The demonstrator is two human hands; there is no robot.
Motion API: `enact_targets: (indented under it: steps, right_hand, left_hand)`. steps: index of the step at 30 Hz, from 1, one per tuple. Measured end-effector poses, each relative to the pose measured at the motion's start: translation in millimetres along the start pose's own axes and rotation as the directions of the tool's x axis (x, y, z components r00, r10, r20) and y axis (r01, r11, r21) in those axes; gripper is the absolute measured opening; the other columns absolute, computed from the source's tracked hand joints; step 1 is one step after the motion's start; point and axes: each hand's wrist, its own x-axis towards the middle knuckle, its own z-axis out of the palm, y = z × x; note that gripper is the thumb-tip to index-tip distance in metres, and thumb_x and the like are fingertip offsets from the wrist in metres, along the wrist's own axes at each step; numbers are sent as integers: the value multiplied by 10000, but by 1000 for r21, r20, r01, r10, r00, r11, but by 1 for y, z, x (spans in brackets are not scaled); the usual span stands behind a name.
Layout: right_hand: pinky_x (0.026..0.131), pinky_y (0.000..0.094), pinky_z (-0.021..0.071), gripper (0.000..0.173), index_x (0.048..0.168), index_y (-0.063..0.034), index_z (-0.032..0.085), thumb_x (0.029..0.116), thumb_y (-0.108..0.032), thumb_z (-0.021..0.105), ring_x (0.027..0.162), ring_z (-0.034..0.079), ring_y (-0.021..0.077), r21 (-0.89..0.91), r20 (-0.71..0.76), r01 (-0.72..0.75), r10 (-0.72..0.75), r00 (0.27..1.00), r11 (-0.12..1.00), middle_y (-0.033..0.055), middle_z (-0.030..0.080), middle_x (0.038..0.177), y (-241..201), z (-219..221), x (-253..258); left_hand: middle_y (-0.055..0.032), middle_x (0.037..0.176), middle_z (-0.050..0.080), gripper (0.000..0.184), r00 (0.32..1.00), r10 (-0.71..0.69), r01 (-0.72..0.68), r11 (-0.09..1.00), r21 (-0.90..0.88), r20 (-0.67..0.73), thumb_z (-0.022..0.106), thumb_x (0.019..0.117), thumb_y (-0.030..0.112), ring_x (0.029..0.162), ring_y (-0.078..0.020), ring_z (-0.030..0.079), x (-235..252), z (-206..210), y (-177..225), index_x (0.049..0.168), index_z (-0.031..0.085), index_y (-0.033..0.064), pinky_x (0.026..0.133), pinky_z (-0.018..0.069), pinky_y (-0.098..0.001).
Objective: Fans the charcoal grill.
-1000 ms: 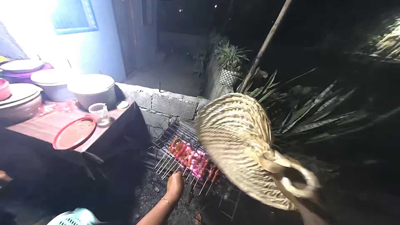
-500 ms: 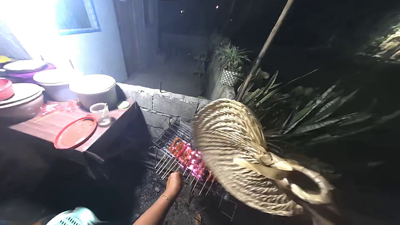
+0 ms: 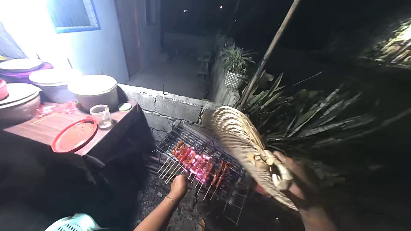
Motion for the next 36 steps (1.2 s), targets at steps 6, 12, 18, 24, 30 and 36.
enact_targets:
  steps: [6,12,18,24,30,36]
  right_hand:
    - [1021,208,499,470,1300,139,565,924,-136,624,1174,618,74,315,34,136,-154,987,939,175,654,1266,4,-9,-18]
    - [775,536,555,184,1129,-19,698,996,-116,617,863,695,320,-221,168,62,-25,986,973,179,706,943,-31,-1,1]
    - [957,316,529,371,1334,67,572,991,-73,593,1072,643,176,88,87,-209,201,976,974,192,662,1186,-15,-2,-14]
    - [978,253,521,442,1300,46,625,928,-191,611,1091,643,83,186,160,46,-77,984,982,112,691,1207,-10,5,-11]
    - [883,677,505,272,1253,-14,685,989,-36,622,1008,685,477,-403,130,-29,88,988,915,275,707,1075,-52,17,10]
    - [952,248,531,376,1290,89,588,947,-41,668,1073,641,94,383,179,-94,26,984,919,146,676,1181,-4,16,-14]
  left_hand:
    - [-210,1202,695,280,999,-19,17,998,60,43,512,1026,158,1164,-364,659,-2,-6,6,1172,702,12,996,509,-571]
    - [-218,1217,687,301,999,-32,26,990,138,38,490,1035,182,1172,-389,653,-5,-5,12,1186,690,13,973,512,-603]
    - [-218,1266,668,325,998,-56,51,991,126,38,513,1033,214,1204,-385,637,-6,-4,7,1218,671,0,991,505,-595]
    - [-207,1260,673,318,997,-54,44,985,167,56,490,1039,215,1190,-386,645,-4,-6,10,1202,686,25,971,513,-606]
    - [-191,1350,623,316,998,-40,49,983,175,-58,489,1041,178,1178,-372,649,-10,-13,11,1268,666,48,973,527,-570]
    - [-232,1360,609,443,979,-154,168,981,96,-135,563,1000,190,1225,-388,618,-19,-23,6,1387,548,-25,1025,494,-541]
